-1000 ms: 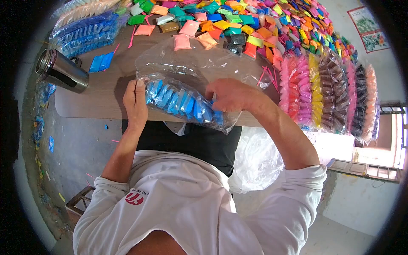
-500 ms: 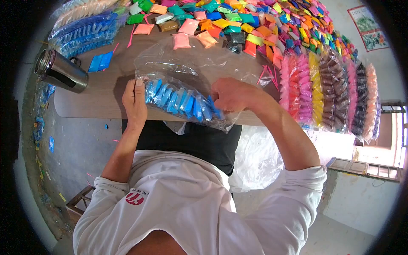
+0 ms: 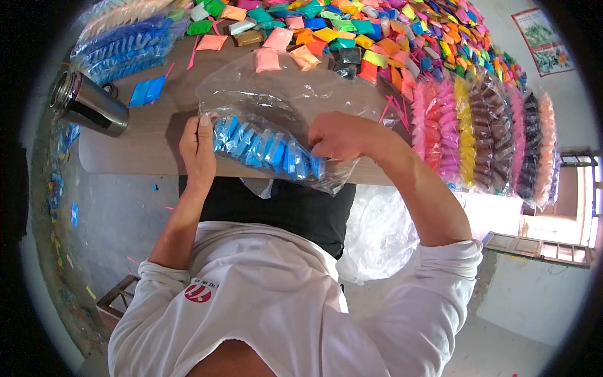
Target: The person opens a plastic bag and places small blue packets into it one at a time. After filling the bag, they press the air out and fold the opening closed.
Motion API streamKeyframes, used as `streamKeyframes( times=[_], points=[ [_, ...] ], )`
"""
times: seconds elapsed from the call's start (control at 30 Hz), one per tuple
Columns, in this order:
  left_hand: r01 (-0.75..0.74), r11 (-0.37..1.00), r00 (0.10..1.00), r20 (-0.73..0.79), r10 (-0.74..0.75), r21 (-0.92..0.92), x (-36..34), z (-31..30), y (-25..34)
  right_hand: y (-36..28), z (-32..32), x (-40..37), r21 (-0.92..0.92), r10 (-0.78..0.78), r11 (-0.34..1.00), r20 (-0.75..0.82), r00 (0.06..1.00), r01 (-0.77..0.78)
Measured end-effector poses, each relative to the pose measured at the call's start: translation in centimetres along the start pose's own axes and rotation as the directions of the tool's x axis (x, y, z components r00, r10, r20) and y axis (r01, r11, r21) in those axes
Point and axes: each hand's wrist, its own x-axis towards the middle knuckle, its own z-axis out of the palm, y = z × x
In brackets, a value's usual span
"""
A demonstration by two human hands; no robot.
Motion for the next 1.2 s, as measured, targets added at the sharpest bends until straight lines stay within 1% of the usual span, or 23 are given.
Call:
streamKeyframes(
  times=[0.1,0.2,0.3,0.33,0.4,0.43,0.47,0.5,0.53,0.57,0.6,0.67,0.73,0.77,0.83,0.87,0.9,0.97,1.0,1.03,1.13,1.2],
  points=[
    [-0.003,1.000,1.000,0.000,0.003,0.005,-0.1,0.0,0.4,0.5,0.4,0.4,0.009,0.006,1.000,0.074,0.997,-0.006],
    [-0.010,1.000,1.000,0.000,0.010,-0.001,0.0,0.2,0.3,0.4,1.3,0.9,0.118,0.182,0.972,0.158,0.970,-0.202],
    [-0.018,1.000,1.000,-0.009,0.018,-0.008,0.0,0.1,0.1,0.9,0.7,0.6,0.235,0.190,0.949,0.108,0.976,-0.211],
    [-0.024,1.000,1.000,-0.012,0.024,-0.011,0.0,0.2,0.2,0.8,0.3,0.5,0.146,0.162,0.975,0.068,0.984,-0.170],
    [0.011,0.999,1.000,0.006,-0.011,-0.031,0.0,0.2,0.3,0.1,-1.1,0.1,-0.047,0.089,0.995,-0.002,0.996,-0.089],
    [0.029,0.999,1.000,0.008,-0.029,-0.036,0.0,0.1,0.4,0.0,-1.5,-0.5,-0.141,0.013,0.990,-0.121,0.993,-0.031],
    [0.041,0.999,0.999,0.029,-0.041,-0.026,-0.1,0.1,0.5,-0.3,-1.7,-1.1,-0.244,-0.086,0.969,-0.227,0.970,0.029],
    [0.047,0.999,0.998,0.034,-0.047,-0.005,-0.1,0.1,0.4,-1.5,-2.2,-0.9,-0.356,-0.213,0.930,-0.320,0.923,0.092],
    [0.052,0.998,0.998,0.027,-0.053,0.026,0.1,-0.3,0.2,-4.5,-2.7,-0.9,-0.094,-0.084,0.994,-0.441,0.894,0.047],
    [0.028,1.000,1.000,0.006,-0.028,0.004,0.1,-0.4,0.2,-7.6,-3.2,-1.1,0.184,0.071,0.983,-0.506,0.860,0.027],
    [0.005,1.000,1.000,-0.011,-0.006,-0.021,0.0,-0.2,0.2,-9.7,-3.8,-0.6,0.197,0.031,0.975,-0.567,0.823,0.100],
    [0.042,0.998,0.999,0.009,-0.042,-0.038,0.0,-0.3,0.7,-12.9,-4.5,0.7,0.230,-0.006,0.947,-0.683,0.731,0.223],
    [0.029,0.999,0.999,0.018,-0.028,-0.021,-0.1,-0.4,1.0,-14.6,-5.6,3.9,-0.018,-0.231,0.953,-0.687,0.689,0.302],
    [0.020,1.000,0.999,0.028,-0.019,-0.020,0.0,-0.4,1.1,-15.5,-6.3,5.9,-0.144,-0.336,0.933,-0.673,0.659,0.330],
    [-0.014,0.997,1.000,-0.010,0.014,-0.076,-0.1,-0.1,1.2,-16.5,-6.7,11.0,-0.301,-0.522,0.848,-0.612,0.594,0.436],
    [-0.032,0.994,0.999,-0.027,0.029,-0.104,-0.1,-0.1,1.2,-17.5,-6.9,13.2,-0.311,-0.466,0.884,-0.549,0.694,0.348],
    [0.010,0.997,1.000,-0.006,-0.011,-0.080,-0.1,-0.2,1.2,-18.4,-7.2,15.5,-0.329,-0.393,0.910,-0.484,0.782,0.254],
    [0.009,0.997,1.000,0.010,-0.008,-0.083,-0.3,0.1,0.3,-17.7,-6.4,22.1,-0.417,-0.371,0.894,-0.484,0.792,0.164],
    [0.009,0.996,1.000,0.019,-0.007,-0.085,-0.3,0.2,-0.1,-18.3,-6.0,23.9,-0.408,-0.292,0.909,-0.477,0.829,0.086],
    [0.026,0.992,0.998,0.066,-0.018,-0.124,-0.2,0.0,-0.2,-18.8,-5.8,25.1,-0.402,-0.212,0.916,-0.469,0.857,0.007],
    [-0.058,0.973,0.995,0.064,0.074,-0.225,-0.5,0.4,-1.2,-18.6,-4.3,27.9,-0.449,-0.229,0.894,-0.470,0.852,-0.008],
    [0.001,0.954,0.995,0.097,0.030,-0.300,-0.6,0.4,-1.2,-16.7,-3.0,30.7,-0.447,-0.247,0.894,-0.519,0.819,-0.014]
  ],
)
